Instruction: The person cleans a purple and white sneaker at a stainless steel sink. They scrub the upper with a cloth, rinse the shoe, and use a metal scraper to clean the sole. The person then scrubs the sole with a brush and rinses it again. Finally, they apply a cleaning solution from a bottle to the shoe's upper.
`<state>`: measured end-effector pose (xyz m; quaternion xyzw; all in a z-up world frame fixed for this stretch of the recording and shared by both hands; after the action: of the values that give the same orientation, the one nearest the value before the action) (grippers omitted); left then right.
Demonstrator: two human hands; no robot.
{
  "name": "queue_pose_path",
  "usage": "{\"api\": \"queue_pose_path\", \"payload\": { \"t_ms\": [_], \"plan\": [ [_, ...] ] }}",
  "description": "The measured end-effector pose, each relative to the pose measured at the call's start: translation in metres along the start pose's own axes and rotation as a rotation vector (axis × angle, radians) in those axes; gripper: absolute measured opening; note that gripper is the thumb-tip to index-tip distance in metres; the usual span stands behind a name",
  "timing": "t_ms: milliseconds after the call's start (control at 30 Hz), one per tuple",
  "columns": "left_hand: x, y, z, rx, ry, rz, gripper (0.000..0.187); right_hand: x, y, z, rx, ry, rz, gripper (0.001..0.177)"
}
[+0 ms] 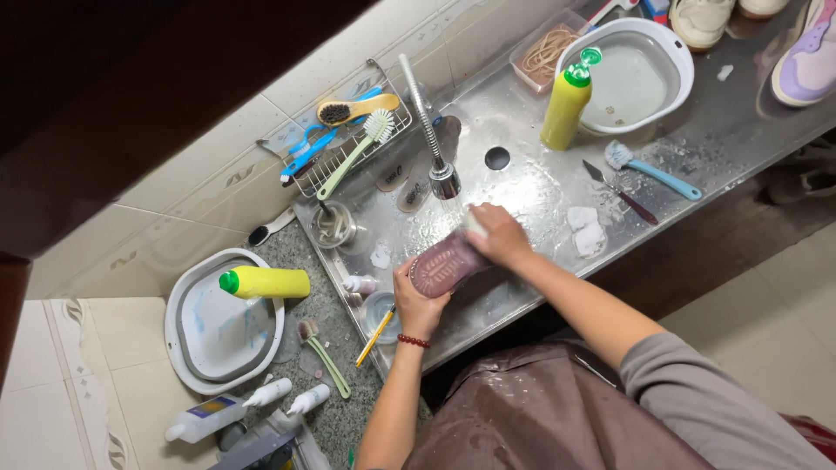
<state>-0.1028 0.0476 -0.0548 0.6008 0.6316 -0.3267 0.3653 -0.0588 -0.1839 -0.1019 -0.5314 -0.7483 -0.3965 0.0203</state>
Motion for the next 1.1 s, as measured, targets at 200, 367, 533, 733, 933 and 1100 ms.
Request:
{"api": "queue_pose_path", "payload": {
  "t_ms": [200, 367, 533, 733, 933, 1100],
  "plan": [
    [0.002, -0.004, 0.007, -0.031, -0.068, -0.051, 0.087, -0.091, -0.039, -0.009, 0.074, -0.009, 0.333, 0.056],
    [-0.023, -0.005, 0.009, -0.092, 0.012, -0.149, 0.089, 0.008, 0.007, -0.026, 0.048, 0.193, 0.106, 0.054],
    [-0.021, -0.013, 0.015, -0.123, -0.028, -0.325, 0.092, -0.043, -0.016, -0.027, 0.128, 0.309, -0.053, 0.056],
    [-0.019, -0.035, 0.021, -0.161, 0.011, -0.28, 0.09, -0.039, -0.009, -0.007, 0.204, 0.209, 0.072, 0.053],
    [-0.027, -0.043, 0.021, -0.202, 0.105, -0.241, 0.09, -0.052, -0.011, -0.023, 0.227, 0.345, -0.215, 0.058],
    [-0.037, -0.044, 0.024, -0.244, 0.101, -0.257, 0.087, -0.034, -0.013, -0.008, 0.164, 0.298, -0.052, 0.057]
  ]
}}
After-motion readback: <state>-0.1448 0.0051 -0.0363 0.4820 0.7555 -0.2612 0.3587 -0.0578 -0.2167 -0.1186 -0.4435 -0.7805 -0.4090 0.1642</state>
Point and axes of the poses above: each hand's wrist, its own y-axis towards the middle knuckle, its own z-axis out of the palm, x = y × z, the point moved 3 cm from there along y, towards the middle knuckle, and after that the axes turned 11 degrees about -z, right-handed, at the moved point
